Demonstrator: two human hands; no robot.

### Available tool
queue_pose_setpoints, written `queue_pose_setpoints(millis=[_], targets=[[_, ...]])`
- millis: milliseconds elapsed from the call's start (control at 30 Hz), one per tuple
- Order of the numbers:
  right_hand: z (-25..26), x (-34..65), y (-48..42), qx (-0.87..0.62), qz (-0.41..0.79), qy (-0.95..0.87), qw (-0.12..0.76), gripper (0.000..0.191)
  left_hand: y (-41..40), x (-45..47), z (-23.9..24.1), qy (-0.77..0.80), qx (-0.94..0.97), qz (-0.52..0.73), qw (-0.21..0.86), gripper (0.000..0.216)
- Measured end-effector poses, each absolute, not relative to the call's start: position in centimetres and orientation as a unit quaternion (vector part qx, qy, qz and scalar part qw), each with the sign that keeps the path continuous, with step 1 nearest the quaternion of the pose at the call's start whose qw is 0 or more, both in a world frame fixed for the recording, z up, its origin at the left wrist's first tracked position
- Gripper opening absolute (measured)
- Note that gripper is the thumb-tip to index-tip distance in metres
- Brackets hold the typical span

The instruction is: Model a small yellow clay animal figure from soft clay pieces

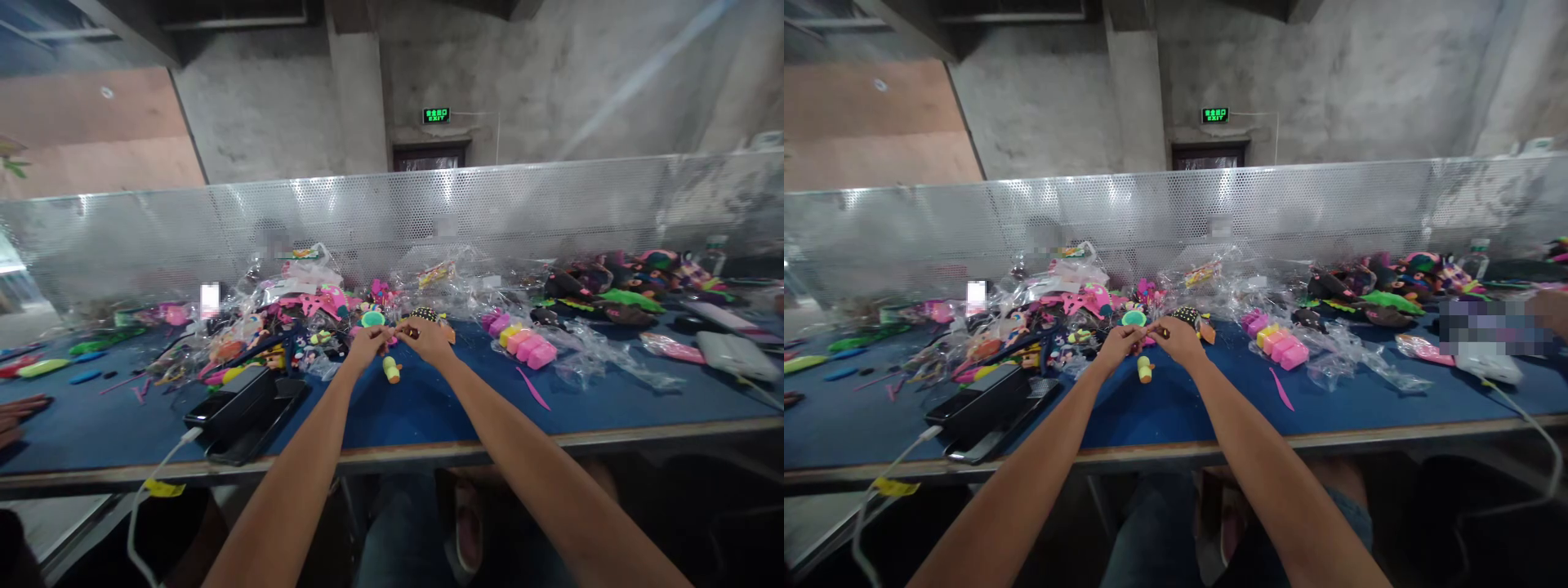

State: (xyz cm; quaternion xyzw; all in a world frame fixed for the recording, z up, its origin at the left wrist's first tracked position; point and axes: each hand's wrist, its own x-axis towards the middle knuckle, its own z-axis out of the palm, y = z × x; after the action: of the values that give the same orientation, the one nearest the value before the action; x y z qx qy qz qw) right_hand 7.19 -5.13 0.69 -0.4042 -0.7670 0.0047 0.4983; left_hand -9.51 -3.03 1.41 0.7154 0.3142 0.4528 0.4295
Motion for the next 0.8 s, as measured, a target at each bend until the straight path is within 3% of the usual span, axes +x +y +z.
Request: queue_pose_setpoints(millis=[433, 800], targets=[[0.43, 7.20, -4.80, -0.407, -0.024, -0.767, 0.495, 0.010, -3.11, -9.58, 1.49, 0.314, 0.717, 0.451, 0.428, 0.038], [0.45, 7.24, -4.88, -0.398, -0.011, -0.746, 0.534, 0.023, -3.10, -9.41, 1.41, 0.327, 0.658, 0.485, 0.474, 0.042]])
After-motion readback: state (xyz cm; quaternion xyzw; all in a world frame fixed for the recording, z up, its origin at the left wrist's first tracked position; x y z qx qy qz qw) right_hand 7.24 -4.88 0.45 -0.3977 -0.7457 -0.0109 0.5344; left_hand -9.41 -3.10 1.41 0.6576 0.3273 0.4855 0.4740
